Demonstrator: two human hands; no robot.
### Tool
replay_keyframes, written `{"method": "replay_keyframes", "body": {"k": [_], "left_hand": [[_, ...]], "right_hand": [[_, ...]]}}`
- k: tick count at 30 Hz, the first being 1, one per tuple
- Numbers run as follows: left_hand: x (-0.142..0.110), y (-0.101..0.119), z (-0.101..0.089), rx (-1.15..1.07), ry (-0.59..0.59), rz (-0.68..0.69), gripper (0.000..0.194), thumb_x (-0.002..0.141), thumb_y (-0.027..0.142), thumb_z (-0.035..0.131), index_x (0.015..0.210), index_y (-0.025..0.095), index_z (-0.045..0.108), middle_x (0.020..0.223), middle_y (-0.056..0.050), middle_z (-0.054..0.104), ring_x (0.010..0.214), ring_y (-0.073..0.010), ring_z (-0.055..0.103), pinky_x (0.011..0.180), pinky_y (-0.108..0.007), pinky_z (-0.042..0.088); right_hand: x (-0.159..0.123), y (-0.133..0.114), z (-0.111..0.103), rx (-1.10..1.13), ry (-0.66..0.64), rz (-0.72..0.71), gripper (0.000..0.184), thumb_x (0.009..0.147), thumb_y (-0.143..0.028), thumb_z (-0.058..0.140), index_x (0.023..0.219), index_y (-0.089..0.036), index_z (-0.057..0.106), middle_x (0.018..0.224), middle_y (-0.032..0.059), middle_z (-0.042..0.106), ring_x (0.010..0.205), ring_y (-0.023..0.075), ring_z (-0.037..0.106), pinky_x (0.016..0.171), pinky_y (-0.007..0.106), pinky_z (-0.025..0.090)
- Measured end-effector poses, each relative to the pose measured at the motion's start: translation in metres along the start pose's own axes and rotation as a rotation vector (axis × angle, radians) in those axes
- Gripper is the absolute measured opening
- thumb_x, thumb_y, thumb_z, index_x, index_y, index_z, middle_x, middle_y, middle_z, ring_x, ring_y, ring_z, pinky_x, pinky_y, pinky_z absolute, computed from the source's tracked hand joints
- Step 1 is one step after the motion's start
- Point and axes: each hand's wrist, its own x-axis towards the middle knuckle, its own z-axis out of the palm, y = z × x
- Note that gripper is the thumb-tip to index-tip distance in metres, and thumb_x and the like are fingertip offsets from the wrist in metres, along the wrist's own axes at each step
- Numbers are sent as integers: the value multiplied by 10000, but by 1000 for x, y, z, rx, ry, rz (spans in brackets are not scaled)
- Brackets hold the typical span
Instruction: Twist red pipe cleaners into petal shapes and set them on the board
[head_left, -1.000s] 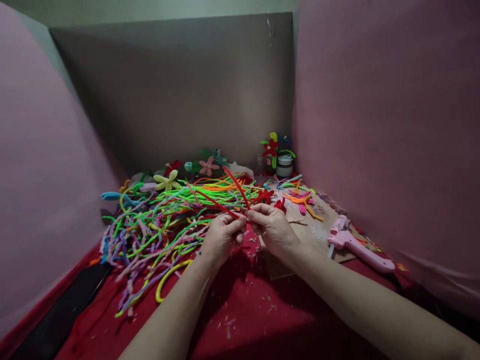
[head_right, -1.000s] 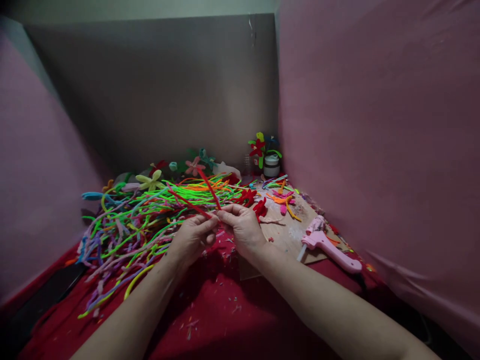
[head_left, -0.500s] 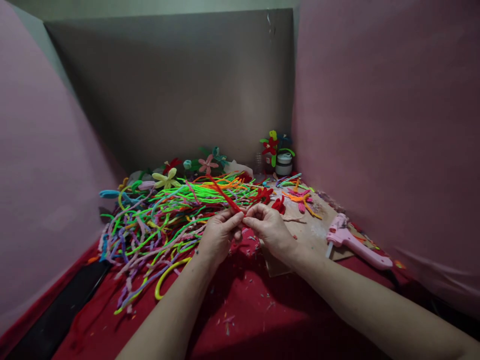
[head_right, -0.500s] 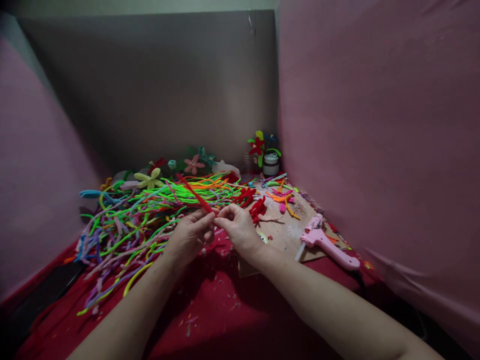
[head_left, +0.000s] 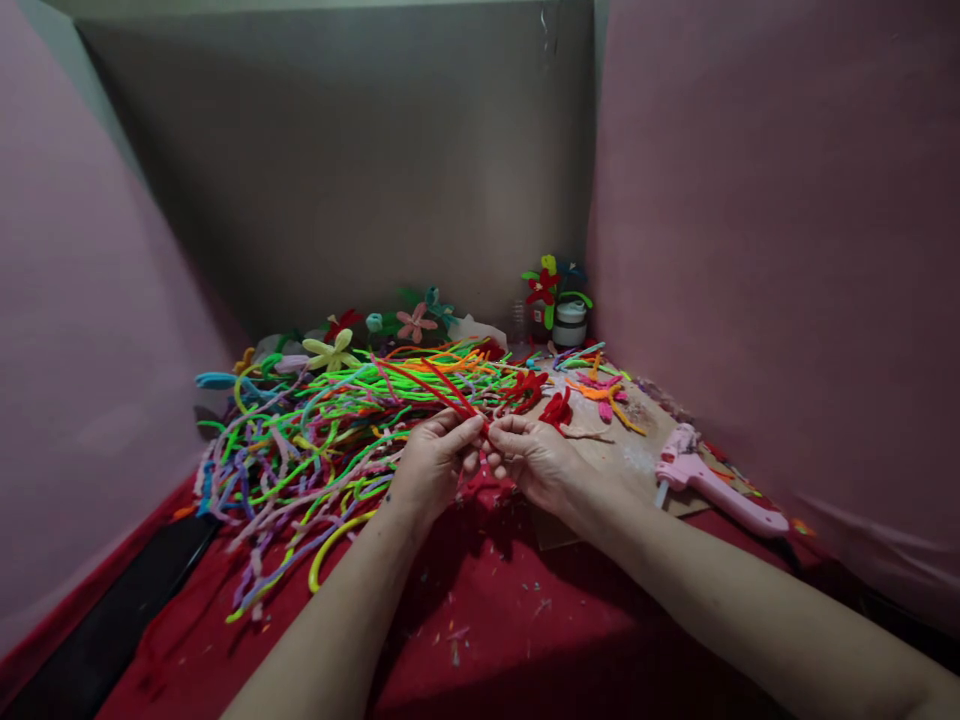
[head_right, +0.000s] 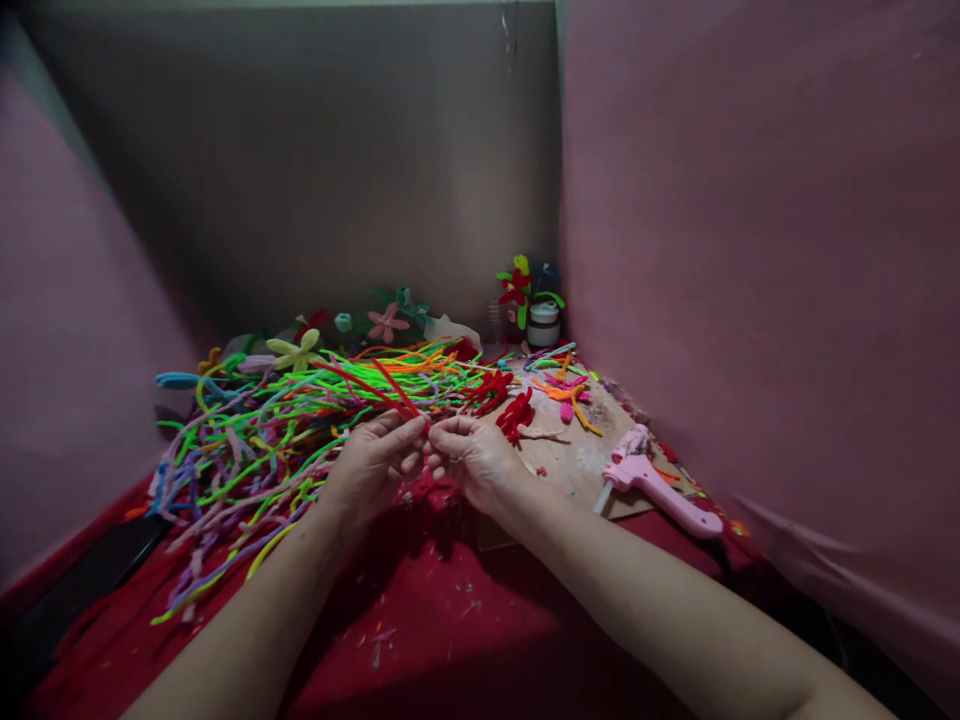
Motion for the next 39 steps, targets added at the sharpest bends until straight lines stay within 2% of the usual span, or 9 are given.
{"method": "replay_keyframes", "body": {"k": [5, 9, 13, 22, 29, 34, 39], "left_hand": [[-2, 1, 0, 84, -14, 50, 187, 677, 264, 700, 669, 129, 571, 520, 37, 551, 365, -25, 421, 382, -163, 302], [-3, 3, 0, 75, -26, 68, 172, 671, 250, 705, 689, 141, 574, 496, 50, 540, 362, -24, 415, 386, -158, 298], [-3, 4, 0, 72, -26, 48, 169, 681, 258, 700, 707, 150, 573, 509, 40, 561, 387, -35, 434, 397, -157, 310], [-2, 0, 1, 113, -37, 56, 181, 705, 289, 678, 708, 137, 580, 549, 31, 548, 406, -29, 424, 402, -160, 304], [-5, 3, 3, 226, 17, 111, 201, 711, 278, 662, 627, 151, 529, 482, 53, 504, 353, -36, 381, 361, -176, 253], [-6, 6, 4, 247, 84, 101, 229, 666, 272, 694, 590, 139, 524, 433, 76, 404, 356, -16, 307, 363, -166, 198], [-4, 9, 3, 172, 159, 72, 220, 634, 265, 709, 610, 139, 530, 451, 66, 460, 339, -17, 330, 350, -166, 215]], "right_hand": [[0, 1, -1, 2, 28, -8, 272, 555, -186, 781, 665, -134, 538, 555, -14, 594, 447, 71, 527, 399, 161, 388], [-1, 0, -3, 83, 6, 79, 262, 558, -154, 779, 688, -127, 553, 557, -14, 599, 473, 68, 547, 422, 148, 405], [2, 2, -7, 144, -62, 180, 247, 591, -177, 769, 745, -118, 585, 618, 23, 638, 531, 84, 583, 486, 167, 452], [3, 4, -6, 142, 9, 152, 272, 552, -145, 783, 676, -136, 541, 538, -22, 576, 456, 55, 513, 426, 155, 381], [-3, -1, -1, 57, -12, 104, 315, 534, -137, 778, 763, -138, 562, 593, -17, 599, 472, 57, 528, 427, 154, 372], [-7, -4, 4, -130, 55, 10, 261, 548, -193, 770, 707, -118, 577, 578, -20, 588, 442, 59, 518, 411, 174, 366], [-8, -4, 6, -287, 118, 37, 209, 550, -198, 729, 647, -126, 559, 501, -29, 556, 407, 70, 493, 385, 181, 318]]}}
